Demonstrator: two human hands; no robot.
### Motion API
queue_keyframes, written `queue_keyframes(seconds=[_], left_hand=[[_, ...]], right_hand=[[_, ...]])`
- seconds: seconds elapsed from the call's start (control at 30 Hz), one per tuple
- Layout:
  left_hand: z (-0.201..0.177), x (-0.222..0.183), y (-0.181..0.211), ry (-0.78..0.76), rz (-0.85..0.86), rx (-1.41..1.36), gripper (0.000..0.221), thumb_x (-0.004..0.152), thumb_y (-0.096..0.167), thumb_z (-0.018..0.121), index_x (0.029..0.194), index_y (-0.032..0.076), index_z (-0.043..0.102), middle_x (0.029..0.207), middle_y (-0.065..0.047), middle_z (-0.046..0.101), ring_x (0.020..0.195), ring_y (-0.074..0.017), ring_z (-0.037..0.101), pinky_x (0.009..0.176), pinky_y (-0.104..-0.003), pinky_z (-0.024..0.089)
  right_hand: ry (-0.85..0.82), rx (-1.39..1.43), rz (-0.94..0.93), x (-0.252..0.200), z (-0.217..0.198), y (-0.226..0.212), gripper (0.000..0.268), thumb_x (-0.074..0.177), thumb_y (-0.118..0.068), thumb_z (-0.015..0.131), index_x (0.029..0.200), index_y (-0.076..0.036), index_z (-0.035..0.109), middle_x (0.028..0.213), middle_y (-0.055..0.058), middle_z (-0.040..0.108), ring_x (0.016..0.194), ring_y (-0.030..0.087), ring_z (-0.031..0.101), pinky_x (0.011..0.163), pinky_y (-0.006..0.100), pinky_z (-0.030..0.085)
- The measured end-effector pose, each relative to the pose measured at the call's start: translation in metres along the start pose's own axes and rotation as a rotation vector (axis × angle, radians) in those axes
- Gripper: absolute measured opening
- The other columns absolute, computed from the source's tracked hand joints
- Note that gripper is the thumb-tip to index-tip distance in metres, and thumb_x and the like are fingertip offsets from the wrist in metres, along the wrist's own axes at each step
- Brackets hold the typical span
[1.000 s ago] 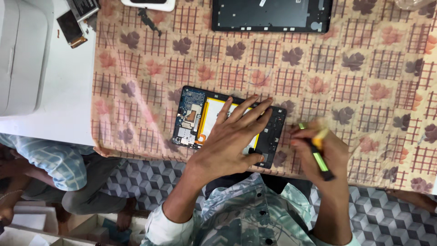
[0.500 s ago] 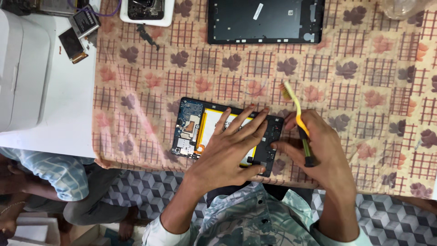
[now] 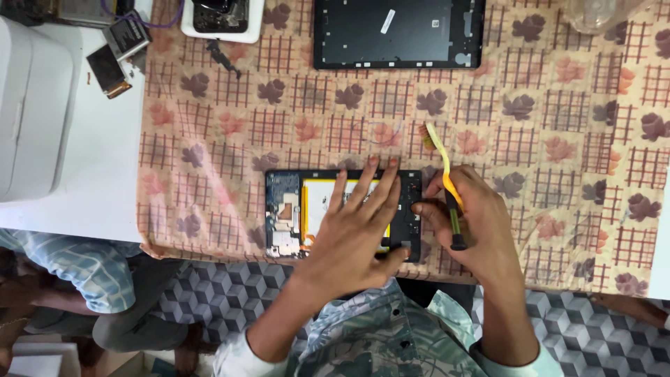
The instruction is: The person cleans a small black component with a toothbrush, then uses a screwdriver to remove screws from a disassembled tablet. The person continues to unscrew and remove parts from the tablet chassis.
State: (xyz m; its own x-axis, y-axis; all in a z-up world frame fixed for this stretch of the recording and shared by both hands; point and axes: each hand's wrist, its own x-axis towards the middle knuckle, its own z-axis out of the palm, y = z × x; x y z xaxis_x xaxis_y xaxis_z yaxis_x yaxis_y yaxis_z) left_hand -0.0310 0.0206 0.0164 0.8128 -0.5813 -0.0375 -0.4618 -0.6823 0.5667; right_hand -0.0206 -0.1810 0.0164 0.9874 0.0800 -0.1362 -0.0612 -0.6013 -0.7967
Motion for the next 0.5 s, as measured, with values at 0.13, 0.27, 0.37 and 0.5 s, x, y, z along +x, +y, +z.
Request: queue_keyframes(seconds=[0.13,0.27,0.37,0.5], left_hand=[[0.012,-0.014,0.006,0.056,-0.024,0.047,0.093,0.077,0.042,0.074,0.148,-0.01,0.045,0.167,-0.021,0.03,0.158,-0.0374,0.021,0.126,-0.059,0.012],[0.014,-0.011,0.006,0.101,-0.039,-0.008,0.1,0.074,0.045,0.076,0.149,-0.012,0.042,0.165,-0.023,0.03,0.157,-0.0372,0.022,0.125,-0.059,0.013],[0.01,-0.011,0.007,0.11,-0.058,-0.03,0.102,0.073,0.048,0.077,0.149,-0.012,0.042,0.163,-0.023,0.033,0.155,-0.0365,0.025,0.124,-0.058,0.016],[0.01,-0.011,0.009,0.126,-0.074,0.007,0.096,0.071,0.05,0.078,0.147,-0.001,0.048,0.16,-0.02,0.04,0.151,-0.0354,0.032,0.122,-0.056,0.02]], right_hand=[[0.038,0.063,-0.15,-0.006,0.003,0.015,0.031,0.077,-0.006,0.084,0.099,-0.002,0.063,0.089,0.01,0.067,0.076,0.022,0.066,0.068,0.033,0.051],[0.048,0.261,-0.061,-0.008,0.004,0.027,0.021,0.085,-0.004,0.079,0.103,-0.005,0.067,0.088,0.004,0.072,0.076,0.01,0.064,0.067,0.026,0.051],[0.096,0.209,-0.05,-0.014,0.008,0.025,0.027,0.081,-0.005,0.083,0.104,-0.005,0.07,0.089,0.004,0.073,0.076,0.008,0.065,0.066,0.025,0.053],[0.147,0.058,-0.108,-0.012,0.01,0.021,0.039,0.072,-0.011,0.089,0.106,-0.005,0.071,0.089,0.007,0.072,0.073,0.012,0.066,0.064,0.028,0.053]])
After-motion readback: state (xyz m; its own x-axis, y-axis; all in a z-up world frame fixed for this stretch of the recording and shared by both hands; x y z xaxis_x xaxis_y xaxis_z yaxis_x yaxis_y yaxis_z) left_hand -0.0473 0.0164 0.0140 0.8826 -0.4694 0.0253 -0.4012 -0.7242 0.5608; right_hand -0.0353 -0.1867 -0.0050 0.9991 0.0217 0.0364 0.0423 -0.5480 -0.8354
